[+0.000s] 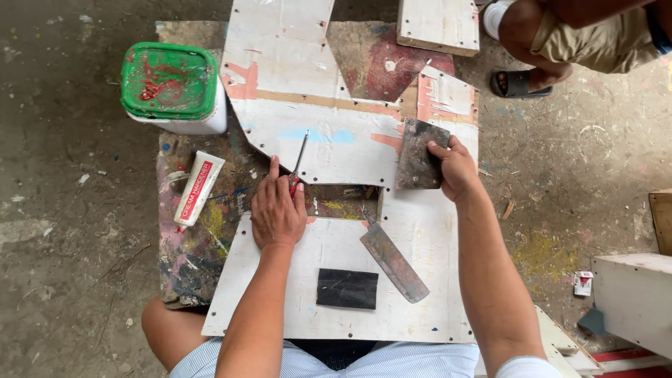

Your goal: Sanding and scraping a large wooden letter to smooth the surface and remove excess filler.

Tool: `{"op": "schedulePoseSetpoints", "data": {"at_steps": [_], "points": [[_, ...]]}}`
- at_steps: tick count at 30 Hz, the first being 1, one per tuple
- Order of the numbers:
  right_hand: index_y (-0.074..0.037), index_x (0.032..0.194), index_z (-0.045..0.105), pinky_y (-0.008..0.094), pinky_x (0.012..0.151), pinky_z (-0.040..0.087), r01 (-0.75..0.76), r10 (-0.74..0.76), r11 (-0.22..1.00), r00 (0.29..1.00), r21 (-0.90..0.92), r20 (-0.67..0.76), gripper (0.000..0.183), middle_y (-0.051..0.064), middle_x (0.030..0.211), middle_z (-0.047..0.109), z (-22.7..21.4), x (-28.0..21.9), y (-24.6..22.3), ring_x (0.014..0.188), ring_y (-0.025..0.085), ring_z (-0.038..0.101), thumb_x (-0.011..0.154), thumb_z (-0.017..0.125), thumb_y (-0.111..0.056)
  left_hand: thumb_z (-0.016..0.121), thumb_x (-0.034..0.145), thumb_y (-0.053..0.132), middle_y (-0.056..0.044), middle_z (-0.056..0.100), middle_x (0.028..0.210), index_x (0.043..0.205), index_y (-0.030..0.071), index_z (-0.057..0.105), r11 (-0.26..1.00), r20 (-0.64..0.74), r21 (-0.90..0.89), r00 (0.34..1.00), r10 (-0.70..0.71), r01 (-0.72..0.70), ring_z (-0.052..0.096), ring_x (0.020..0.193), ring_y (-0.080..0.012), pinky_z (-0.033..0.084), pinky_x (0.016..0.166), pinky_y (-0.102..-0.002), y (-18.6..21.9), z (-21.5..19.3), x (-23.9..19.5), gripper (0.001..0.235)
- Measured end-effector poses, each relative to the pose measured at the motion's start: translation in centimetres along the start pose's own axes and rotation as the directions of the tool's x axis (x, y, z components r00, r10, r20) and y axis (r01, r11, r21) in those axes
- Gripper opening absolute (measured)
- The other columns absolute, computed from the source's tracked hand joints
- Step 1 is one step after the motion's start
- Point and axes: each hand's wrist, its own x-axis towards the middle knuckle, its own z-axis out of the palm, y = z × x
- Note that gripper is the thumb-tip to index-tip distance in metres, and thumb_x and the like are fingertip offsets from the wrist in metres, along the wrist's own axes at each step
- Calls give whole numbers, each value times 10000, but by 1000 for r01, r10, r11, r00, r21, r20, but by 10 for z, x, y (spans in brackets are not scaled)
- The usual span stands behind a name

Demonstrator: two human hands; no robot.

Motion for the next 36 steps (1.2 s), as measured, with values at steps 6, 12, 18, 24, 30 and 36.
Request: {"op": "schedulePoseSetpoints", "data": {"at_steps": [6, 12, 18, 24, 30, 36], "points": [[-170, 1160, 659, 589, 924, 525, 88, -96, 973, 995, -211, -25, 234, 201, 1036, 692, -12, 6, -39, 1030, 377, 699, 936, 721, -151, 353, 1079, 456, 4, 386, 1635, 1118, 148, 562, 1000, 105, -5, 994, -21, 21, 585, 1257, -247, 536, 960, -408, 2, -7, 3, 374], [-283, 1420, 590, 534, 956, 515, 311, -352, 701, 933, -642, 67, 570, 237, 1125, 690, 17, -25, -58, 1132, 420, 664, 916, 832, -398, 332, 1084, 458, -11, 364, 1647, 1133, 142, 564, 999, 153, -31, 988, -29, 34, 576, 1273, -267, 530, 984, -427, 2, -11, 5, 395], [-324, 1242, 689, 506, 1032, 516, 422, -446, 450, 869, -787, 212, 508, 120, 1149, 689, 18, 4, -17, 1153, 387, 654, 808, 865, -520, 320, 1087, 468, -5, 329, 1660, 1150, 148, 557, 999, 176, -27, 984, -27, 33, 569, 1278, -264, 520, 1002, -425, 0, -7, 3, 403], [-322, 893, 729, 412, 770, 524, 349, -383, 583, 914, -734, 131, 270, 8, 710, 665, -13, 55, 1, 784, 230, 684, 1042, 637, -527, 336, 1084, 470, -11, 343, 1654, 1138, 149, 550, 1000, 131, -23, 991, -15, 18, 573, 1272, -264, 520, 993, -424, -1, -3, 2, 390], [-346, 1094, 710, 469, 821, 548, 353, -299, 387, 922, -852, 247, 283, 6, 810, 712, 32, -5, -36, 862, 295, 710, 862, 746, -505, 355, 1077, 466, -6, 360, 1646, 1132, 150, 556, 1000, 100, -18, 995, -20, 22, 575, 1264, -255, 514, 990, -409, -1, 1, 1, 379], [-270, 1002, 737, 504, 831, 562, 341, -322, 256, 913, -905, 253, 196, 31, 876, 746, 46, -3, -37, 921, 347, 723, 900, 683, -428, 360, 1075, 472, -5, 357, 1648, 1137, 150, 559, 1000, 96, -16, 995, -20, 21, 579, 1262, -255, 512, 994, -410, -1, 0, 1, 383]]}}
